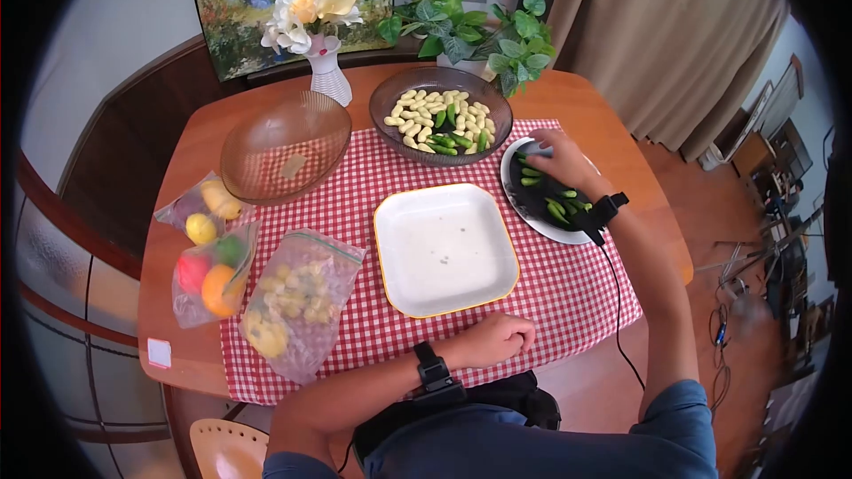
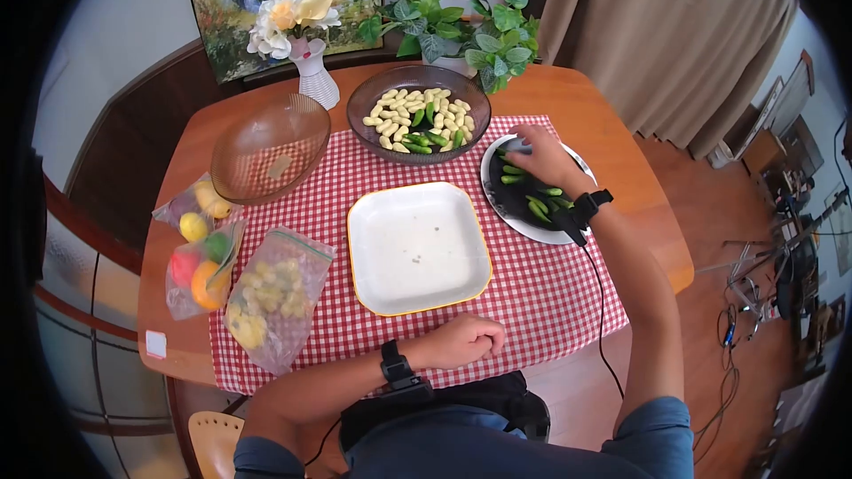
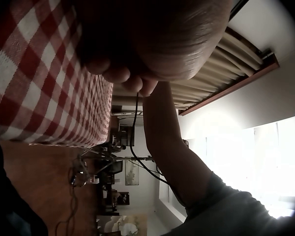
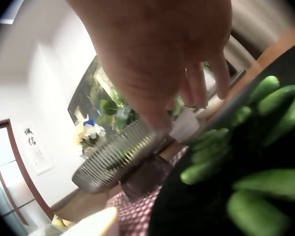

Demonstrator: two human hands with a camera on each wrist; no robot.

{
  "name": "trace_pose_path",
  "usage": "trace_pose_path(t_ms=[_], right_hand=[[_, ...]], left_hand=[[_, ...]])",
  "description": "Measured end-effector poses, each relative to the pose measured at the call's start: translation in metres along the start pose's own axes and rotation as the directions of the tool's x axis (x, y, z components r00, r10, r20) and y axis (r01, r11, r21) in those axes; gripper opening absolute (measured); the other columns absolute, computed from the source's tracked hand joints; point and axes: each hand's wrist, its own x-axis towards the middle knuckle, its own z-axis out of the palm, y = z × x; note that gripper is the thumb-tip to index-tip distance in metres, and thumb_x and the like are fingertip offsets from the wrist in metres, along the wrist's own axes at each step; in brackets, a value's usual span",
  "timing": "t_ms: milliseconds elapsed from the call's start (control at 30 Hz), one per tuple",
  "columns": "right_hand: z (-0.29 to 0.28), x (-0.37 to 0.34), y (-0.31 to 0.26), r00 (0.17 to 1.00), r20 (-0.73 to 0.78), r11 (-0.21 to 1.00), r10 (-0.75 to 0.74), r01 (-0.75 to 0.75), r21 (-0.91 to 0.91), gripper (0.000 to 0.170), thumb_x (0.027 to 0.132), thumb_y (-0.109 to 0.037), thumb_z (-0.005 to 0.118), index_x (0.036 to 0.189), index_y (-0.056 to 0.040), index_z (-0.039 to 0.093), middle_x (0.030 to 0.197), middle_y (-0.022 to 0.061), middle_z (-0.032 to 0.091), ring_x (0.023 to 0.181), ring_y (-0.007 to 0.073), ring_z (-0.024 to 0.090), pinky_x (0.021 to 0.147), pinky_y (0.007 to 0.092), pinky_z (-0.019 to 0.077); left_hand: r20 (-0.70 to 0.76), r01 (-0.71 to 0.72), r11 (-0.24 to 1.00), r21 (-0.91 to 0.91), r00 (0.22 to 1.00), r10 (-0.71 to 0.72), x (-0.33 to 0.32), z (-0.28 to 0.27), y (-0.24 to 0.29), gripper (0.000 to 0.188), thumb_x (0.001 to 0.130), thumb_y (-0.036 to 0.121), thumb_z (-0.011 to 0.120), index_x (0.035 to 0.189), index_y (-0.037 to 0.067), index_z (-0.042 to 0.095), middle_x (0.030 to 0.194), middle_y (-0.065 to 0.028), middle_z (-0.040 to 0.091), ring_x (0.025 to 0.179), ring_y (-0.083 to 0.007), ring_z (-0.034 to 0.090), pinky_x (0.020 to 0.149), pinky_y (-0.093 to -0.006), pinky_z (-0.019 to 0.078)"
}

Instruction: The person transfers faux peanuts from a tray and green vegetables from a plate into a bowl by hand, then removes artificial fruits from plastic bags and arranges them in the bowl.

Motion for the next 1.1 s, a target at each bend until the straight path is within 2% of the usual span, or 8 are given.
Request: trace_pose_path(t_ms=[67, 200, 633, 733, 800, 933, 1033, 1100], right_hand=[[0.005, -0.013, 0.001, 0.987, 0.141, 0.997, -0.073, 0.075, -0.004, 0.065, 0.084, -0.034, 0.075, 0.138, -0.0061, 0.053, 0.131, 0.0218, 0.059, 0.122, 0.0358, 0.057, 0.106, 0.0428, 0.0438], [0.004, -0.02, -0.009, 0.959, 0.278, 0.988, -0.06, 0.097, -0.124, 0.061, 0.085, -0.032, 0.073, 0.139, -0.0115, 0.052, 0.126, 0.0227, 0.058, 0.118, 0.0392, 0.057, 0.103, 0.0448, 0.046], [0.02, -0.019, -0.005, 0.978, 0.193, 0.955, 0.075, -0.015, -0.296, 0.045, 0.084, -0.02, 0.07, 0.126, -0.0106, 0.056, 0.118, 0.0202, 0.058, 0.105, 0.0402, 0.062, 0.094, 0.0461, 0.0505], [0.013, -0.01, 0.005, 0.979, 0.205, 0.97, -0.002, 0.052, -0.239, 0.04, 0.083, -0.019, 0.069, 0.121, -0.0078, 0.061, 0.113, 0.0206, 0.063, 0.102, 0.038, 0.064, 0.092, 0.0452, 0.0511], [0.002, -0.001, 0.004, 0.992, 0.124, 1.0, 0.01, -0.009, -0.015, 0.034, 0.084, -0.017, 0.067, 0.115, -0.0038, 0.065, 0.106, 0.0218, 0.068, 0.097, 0.0359, 0.066, 0.089, 0.0438, 0.0518], [-0.034, 0.018, -0.046, 0.974, 0.043, 0.951, 0.223, -0.227, 0.21, 0.035, 0.086, -0.021, 0.068, 0.115, -0.0018, 0.066, 0.097, 0.0154, 0.069, 0.09, 0.0234, 0.067, 0.08, 0.0365, 0.052], [-0.037, 0.036, -0.075, 0.999, -0.023, 0.95, 0.041, -0.032, 0.31, 0.036, 0.086, -0.023, 0.069, 0.114, -0.0009, 0.066, 0.093, 0.0116, 0.069, 0.088, 0.0182, 0.066, 0.078, 0.0338, 0.0511], [-0.03, 0.053, -0.087, 0.999, 0.045, 0.985, -0.028, 0.02, 0.17, 0.044, 0.088, -0.028, 0.07, 0.122, -0.0022, 0.063, 0.101, 0.0138, 0.069, 0.09, 0.0214, 0.067, 0.081, 0.0346, 0.0523]], left_hand=[[0.007, 0.014, 1.0, 0.008, 1.0, -0.014, 0.0, 0.0, 0.001, 0.016, 0.084, -0.006, 0.046, 0.082, -0.001, 0.06, 0.074, -0.0065, 0.063, 0.068, -0.0153, 0.059, 0.065, -0.0307, 0.0493], [-0.008, -0.011, 1.0, 0.024, 1.0, 0.011, 0.0, 0.0, 0.002, 0.016, 0.084, -0.006, 0.046, 0.082, -0.001, 0.06, 0.074, -0.0067, 0.063, 0.068, -0.0153, 0.059, 0.065, -0.0304, 0.0492], [-0.019, -0.019, 1.0, 0.023, 1.0, 0.019, 0.001, 0.0, 0.002, 0.015, 0.085, -0.003, 0.046, 0.08, -0.001, 0.06, 0.073, -0.0098, 0.064, 0.068, -0.02, 0.061, 0.065, -0.0346, 0.0492], [-0.025, -0.022, 1.0, 0.02, 0.999, 0.022, 0.001, -0.001, 0.003, 0.015, 0.085, -0.003, 0.046, 0.08, -0.001, 0.06, 0.073, -0.0099, 0.063, 0.068, -0.02, 0.061, 0.065, -0.0347, 0.0491], [-0.019, -0.024, 0.999, 0.037, 1.0, 0.025, 0.0, -0.001, 0.005, 0.015, 0.084, -0.006, 0.045, 0.082, -0.001, 0.06, 0.073, -0.0075, 0.062, 0.067, -0.0164, 0.058, 0.065, -0.0317, 0.0492], [-0.009, -0.027, 0.999, 0.024, 1.0, 0.028, 0.001, 0.0, 0.002, 0.015, 0.083, -0.006, 0.046, 0.082, -0.001, 0.06, 0.073, -0.0075, 0.062, 0.066, -0.0161, 0.058, 0.064, -0.0316, 0.0491], [0.007, 0.012, 1.0, 0.017, 1.0, -0.012, 0.001, -0.001, 0.005, 0.015, 0.083, -0.007, 0.045, 0.082, -0.001, 0.06, 0.074, -0.0076, 0.062, 0.066, -0.016, 0.058, 0.063, -0.0316, 0.0492], [-0.013, -0.011, 1.0, 0.009, 1.0, 0.011, 0.001, 0.0, 0.004, 0.015, 0.083, -0.008, 0.046, 0.082, -0.001, 0.06, 0.075, -0.0078, 0.063, 0.067, -0.0163, 0.059, 0.064, -0.0314, 0.0492]])
